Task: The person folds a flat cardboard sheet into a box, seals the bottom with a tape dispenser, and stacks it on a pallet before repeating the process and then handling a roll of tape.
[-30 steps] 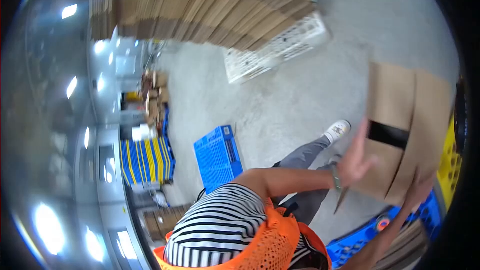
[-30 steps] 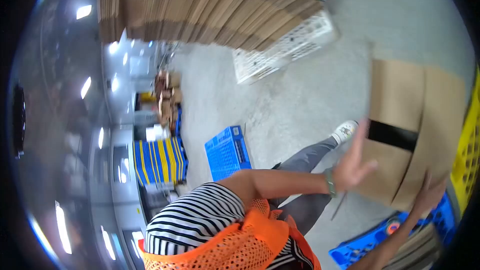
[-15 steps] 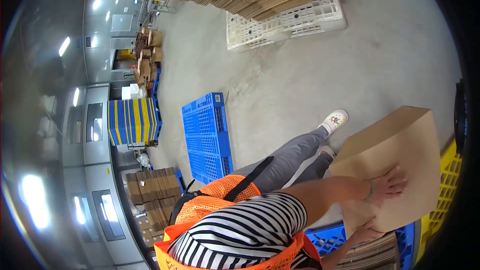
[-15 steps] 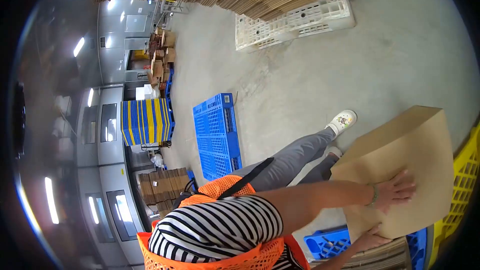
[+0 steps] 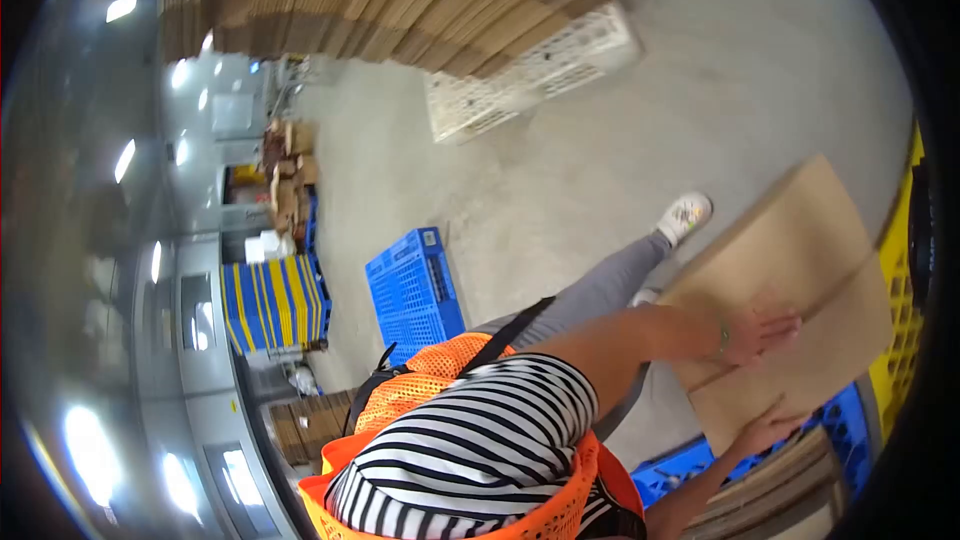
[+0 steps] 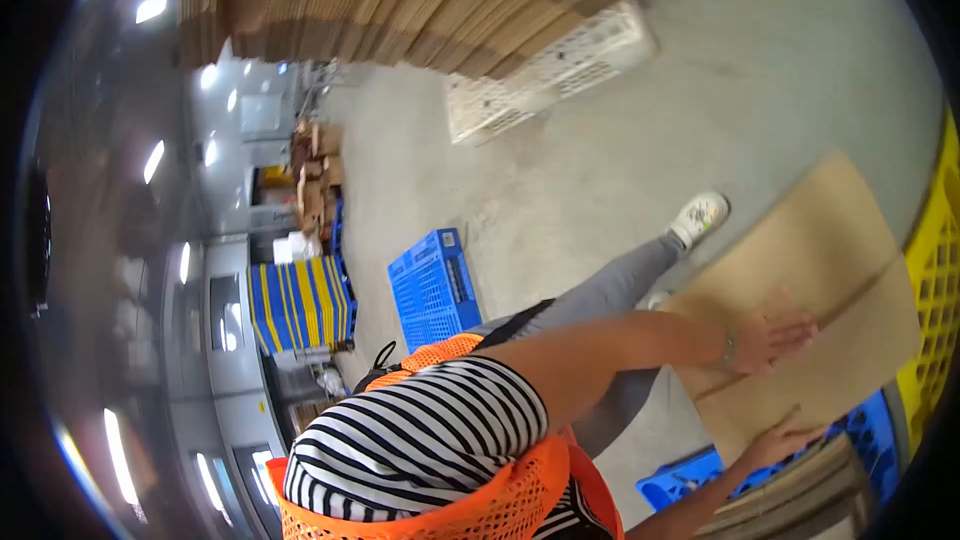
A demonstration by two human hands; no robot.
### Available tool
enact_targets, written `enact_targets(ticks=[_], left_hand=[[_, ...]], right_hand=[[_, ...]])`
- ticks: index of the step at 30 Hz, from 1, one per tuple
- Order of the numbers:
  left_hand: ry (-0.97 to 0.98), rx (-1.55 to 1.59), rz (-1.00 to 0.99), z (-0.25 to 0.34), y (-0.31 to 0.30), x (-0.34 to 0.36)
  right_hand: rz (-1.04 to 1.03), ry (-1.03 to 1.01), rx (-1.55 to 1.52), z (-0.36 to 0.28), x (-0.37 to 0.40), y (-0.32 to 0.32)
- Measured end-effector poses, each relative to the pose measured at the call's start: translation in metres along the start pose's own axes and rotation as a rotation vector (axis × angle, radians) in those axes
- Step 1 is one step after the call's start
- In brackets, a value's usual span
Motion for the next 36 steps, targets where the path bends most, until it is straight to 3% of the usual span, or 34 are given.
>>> enact_targets(ticks=[1,3,4,5,6,7,9,11,13,15,18,20,25,29,32,34,36], left_hand=[[0.024,-0.177,0.065,0.002,-0.004,0.001],[-0.014,-0.152,-0.005,0.020,0.025,0.009],[-0.013,-0.018,-0.168,0.026,0.034,0.014],[0.088,-0.092,-0.172,0.033,0.038,0.014],[0.159,-0.144,-0.039,0.039,0.053,0.019],[0.211,-0.075,-0.185,0.048,0.020,0.000],[0.300,-0.072,-0.401,0.058,0.009,-0.024],[0.405,-0.004,-0.377,0.071,0.006,-0.041],[0.495,0.017,-0.366,0.067,0.000,-0.044],[0.549,0.137,-0.414,0.067,-0.002,-0.054],[0.638,0.090,-0.397,0.068,-0.012,-0.055],[0.645,0.040,-0.437,0.063,0.000,-0.059],[0.610,-0.023,-0.507,0.052,0.025,-0.053],[0.660,-0.129,-0.412,0.045,0.014,-0.067],[0.459,-0.332,-0.321,0.045,0.012,-0.115],[0.321,-0.397,0.065,0.031,0.009,-0.177],[0.326,-0.633,0.279,0.035,0.003,-0.230]], right_hand=[[-0.027,-0.040,0.061,0.022,0.012,0.014],[-0.095,-0.305,0.850,0.068,0.071,0.031],[-0.175,-0.291,1.079,0.079,0.099,0.031],[-0.164,0.100,0.433,0.065,0.101,0.010],[0.065,0.404,-0.211,0.051,0.109,-0.014],[0.047,0.548,-0.249,0.005,0.094,-0.042],[0.072,0.536,-0.267,-0.007,0.087,-0.059],[0.103,0.594,-0.245,-0.004,0.084,-0.067],[0.174,0.486,-0.240,-0.010,0.084,-0.063],[0.149,0.571,-0.247,-0.006,0.088,-0.061],[0.174,0.550,-0.196,-0.018,0.086,-0.066],[0.135,0.378,-0.079,-0.033,0.079,-0.056],[0.121,0.334,0.065,-0.031,0.077,-0.051],[0.156,0.252,0.022,-0.034,0.079,-0.052],[0.083,0.234,0.005,-0.037,0.080,-0.053],[0.085,0.233,0.018,-0.040,0.083,-0.051],[0.115,0.200,0.050,-0.039,0.075,-0.054]])
Point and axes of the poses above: each hand's wrist, its own x-axis away from the middle knuckle, its own y-axis out of the palm, z = x × y, the point moved 7 cm from there along -x, towards the middle knuckle, and after that the axes turned 7 degrees about -x, right-handed, at the moved point
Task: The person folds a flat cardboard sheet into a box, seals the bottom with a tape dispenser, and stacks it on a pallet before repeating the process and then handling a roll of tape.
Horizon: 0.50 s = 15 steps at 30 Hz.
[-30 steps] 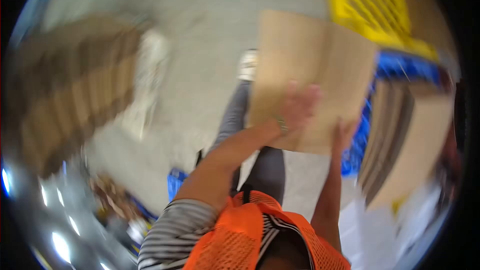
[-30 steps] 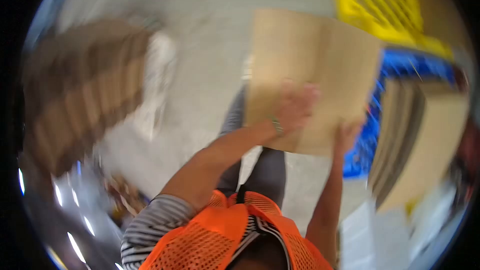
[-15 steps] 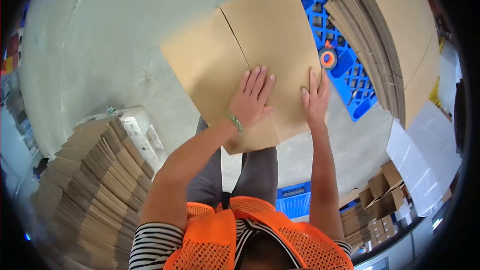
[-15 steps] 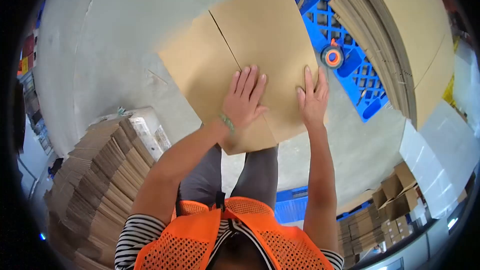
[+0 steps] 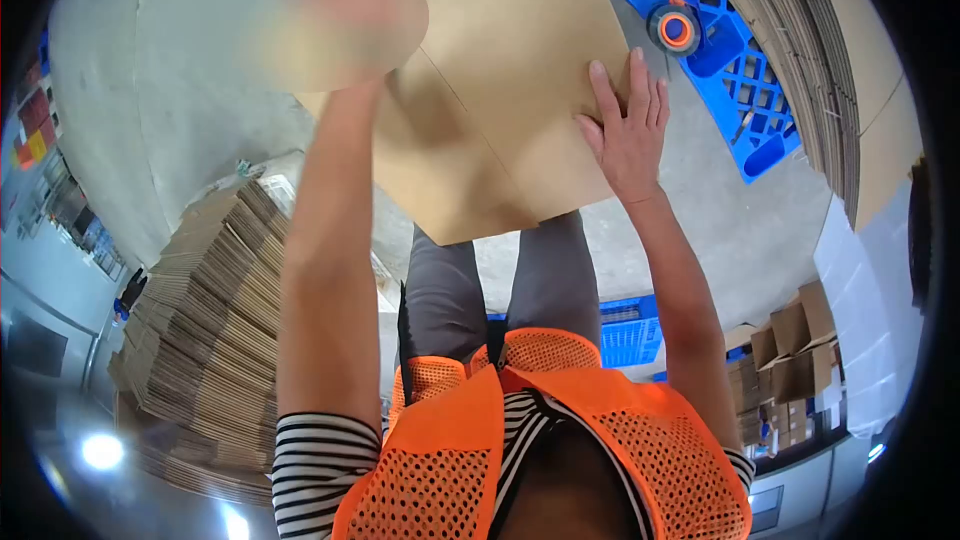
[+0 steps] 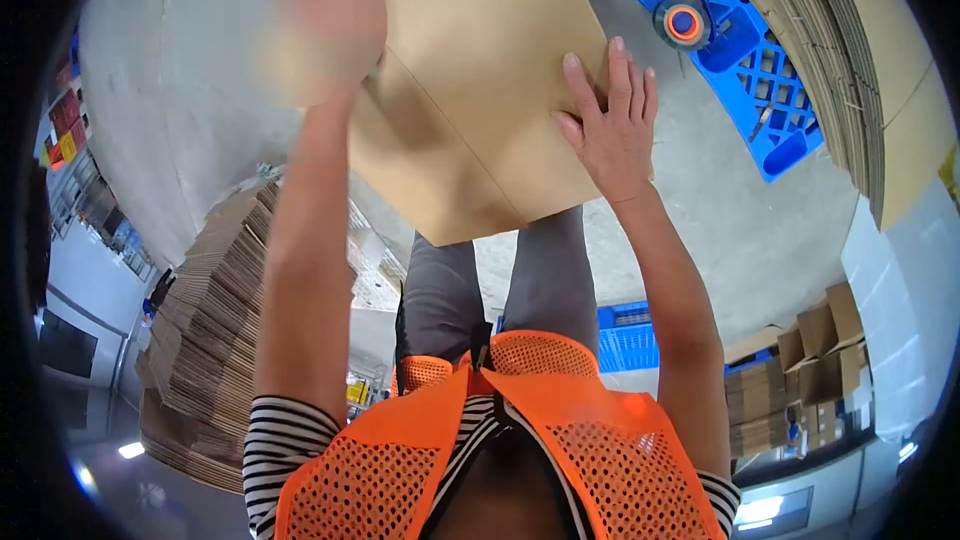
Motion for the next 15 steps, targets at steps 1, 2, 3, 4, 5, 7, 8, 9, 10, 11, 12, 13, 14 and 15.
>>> enact_targets(ticks=[1,2,3,4,5,7,8,9,10,11,12,13,14,15], left_hand=[[-0.001,0.007,-0.016,0.000,0.001,-0.011],[-0.030,0.130,-0.215,-0.003,0.012,-0.012],[-0.059,0.248,-0.404,-0.005,0.022,-0.008],[-0.050,0.251,-0.405,-0.006,0.023,-0.007],[-0.044,0.203,-0.329,-0.005,0.023,-0.007],[-0.043,0.175,-0.260,0.000,0.021,-0.010],[-0.078,0.204,-0.335,-0.001,0.019,-0.010],[-0.105,0.229,-0.412,-0.003,0.021,-0.007],[-0.089,0.244,-0.422,-0.002,0.024,-0.004],[-0.041,0.144,-0.267,-0.001,0.017,-0.006],[0.002,0.050,-0.103,0.001,0.010,-0.008],[0.019,0.075,-0.097,-0.001,0.014,-0.008],[-0.028,0.196,-0.220,-0.008,0.027,-0.005],[-0.071,0.314,-0.348,-0.012,0.038,-0.001]], right_hand=[[-0.027,0.006,0.028,0.000,0.001,-0.002],[-0.065,0.008,0.052,-0.002,0.007,-0.005],[-0.084,0.011,0.046,-0.004,0.019,-0.007],[-0.001,0.184,-0.233,0.006,0.037,-0.012],[0.095,0.356,-0.503,0.017,0.057,-0.015],[0.393,0.825,-0.634,0.036,0.121,-0.027],[0.530,1.163,-0.886,0.046,0.165,-0.027],[0.678,1.505,-1.139,0.045,0.213,-0.022],[0.764,1.671,-1.245,0.039,0.259,-0.015],[0.862,1.828,-1.358,0.027,0.303,-0.002],[0.921,1.925,-1.414,0.009,0.331,0.006],[0.983,2.022,-1.472,-0.010,0.357,0.017],[1.064,2.049,-1.448,-0.024,0.393,0.034],[1.151,2.088,-1.370,-0.044,0.401,0.045]])
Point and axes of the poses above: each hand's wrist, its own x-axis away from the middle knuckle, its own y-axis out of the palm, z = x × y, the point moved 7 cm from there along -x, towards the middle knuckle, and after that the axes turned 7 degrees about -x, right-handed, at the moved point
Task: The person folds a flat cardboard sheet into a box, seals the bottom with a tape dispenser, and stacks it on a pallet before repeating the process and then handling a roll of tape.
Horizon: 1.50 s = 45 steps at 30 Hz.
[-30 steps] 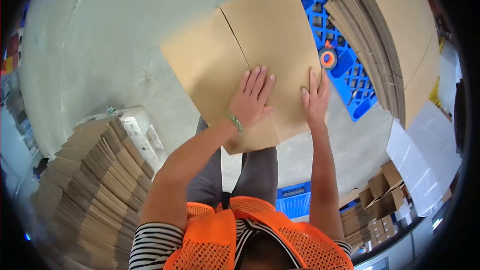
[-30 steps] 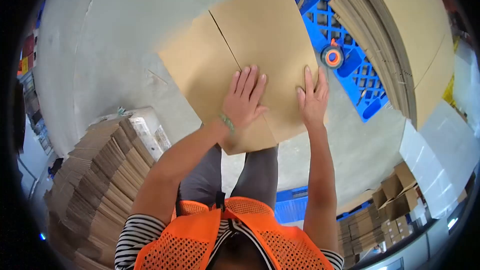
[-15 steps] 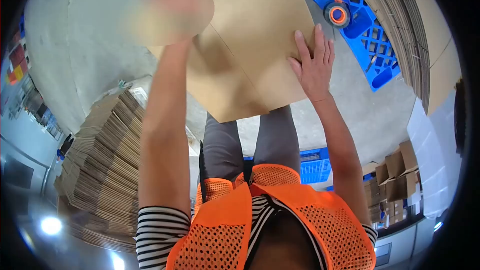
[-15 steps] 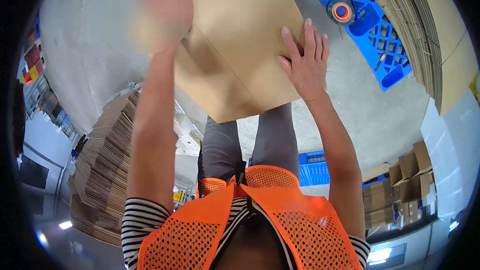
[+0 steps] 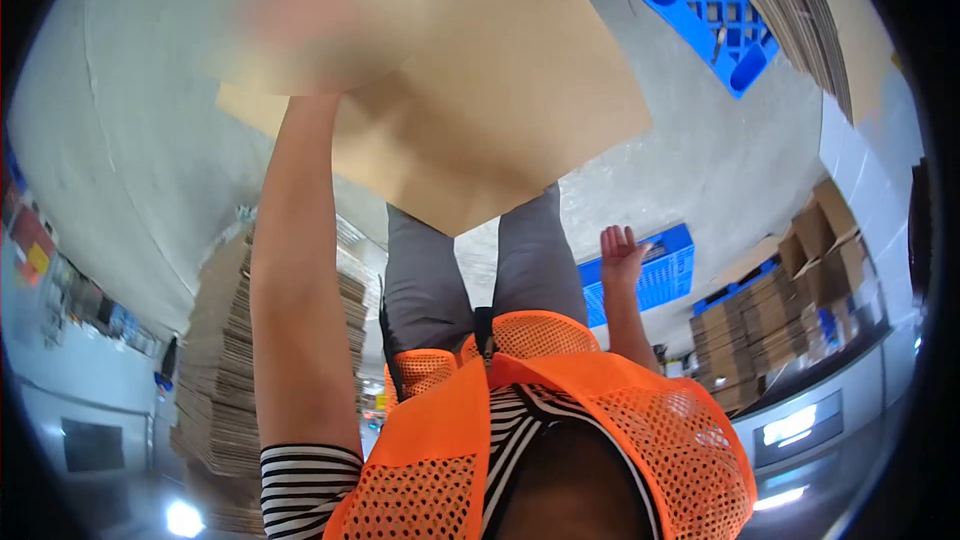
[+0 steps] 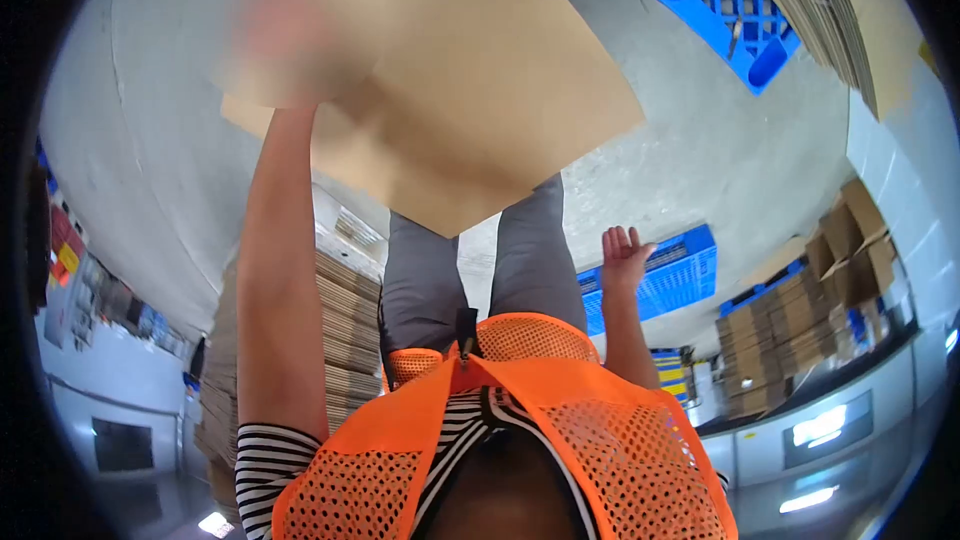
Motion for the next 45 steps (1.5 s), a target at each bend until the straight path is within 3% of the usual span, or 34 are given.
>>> enact_targets(ticks=[1,2,5,6,7,10,13,17,19,21,22,24,25,28,29,31,35,37,39,41,42,44,45], left_hand=[[0.030,0.018,0.001,0.001,0.000,0.001],[0.023,-0.038,0.028,0.001,-0.002,0.003],[0.064,-0.084,0.126,-0.009,0.004,-0.003],[0.101,-0.094,0.202,-0.012,-0.002,-0.006],[0.109,-0.091,0.211,-0.009,-0.005,-0.005],[0.196,-0.064,0.037,-0.001,-0.010,0.001],[0.224,-0.044,-0.009,-0.006,-0.002,0.001],[0.186,-0.065,0.059,-0.009,0.001,0.005],[0.184,-0.093,0.027,-0.014,0.000,0.010],[0.220,-0.067,0.081,-0.012,0.000,0.010],[0.215,-0.069,0.083,-0.011,-0.001,0.009],[0.186,-0.083,0.058,-0.011,-0.003,0.011],[0.179,-0.092,0.052,-0.012,-0.001,0.012],[0.204,-0.095,0.108,-0.014,-0.004,0.010],[0.207,-0.105,0.098,-0.014,-0.003,0.010],[0.193,-0.128,0.093,-0.013,-0.005,0.012],[0.162,-0.031,0.083,-0.009,-0.011,0.018],[0.266,-0.025,0.083,0.011,-0.026,0.037],[0.667,0.194,-0.139,0.038,-0.026,0.088],[0.877,0.158,-0.392,0.055,-0.014,0.128],[0.884,0.193,-0.375,0.056,-0.013,0.137],[0.851,0.106,-0.263,0.046,-0.004,0.139],[0.846,0.120,-0.245,0.044,-0.008,0.138]], right_hand=[[0.114,-0.014,-0.090,0.030,-0.003,-0.008],[0.039,-0.003,-0.004,0.083,-0.044,-0.025],[-0.247,0.081,-0.004,0.181,0.087,0.146],[-0.284,0.165,-0.102,0.190,0.110,0.172],[-0.225,0.373,-0.309,0.198,0.114,0.181],[-0.346,0.434,-0.357,0.189,0.121,0.186],[-0.219,0.305,-0.257,0.192,0.105,0.179],[-0.217,0.247,-0.347,0.179,0.107,0.187],[-0.179,0.038,0.089,0.153,0.102,0.167],[-0.095,-0.204,0.221,0.102,0.079,0.148],[-0.136,-0.455,0.174,0.064,0.061,0.143],[-0.261,-1.193,0.577,-0.039,0.127,0.196],[-0.541,-1.299,0.720,-0.049,0.156,0.234],[-1.254,-1.830,1.428,0.030,0.209,0.278],[-1.279,-1.851,1.398,0.045,0.205,0.285],[-1.382,-2.074,1.852,0.105,0.193,0.281],[-1.425,-2.026,1.710,0.101,0.195,0.271],[-1.438,-2.028,1.754,0.104,0.193,0.276],[-1.450,-2.046,1.695,0.107,0.193,0.278],[-1.511,-1.936,1.819,0.104,0.194,0.275],[-1.469,-1.953,1.853,0.102,0.196,0.274],[-1.530,-1.984,1.594,0.090,0.200,0.276],[-1.664,-1.879,1.388,0.069,0.211,0.287]])
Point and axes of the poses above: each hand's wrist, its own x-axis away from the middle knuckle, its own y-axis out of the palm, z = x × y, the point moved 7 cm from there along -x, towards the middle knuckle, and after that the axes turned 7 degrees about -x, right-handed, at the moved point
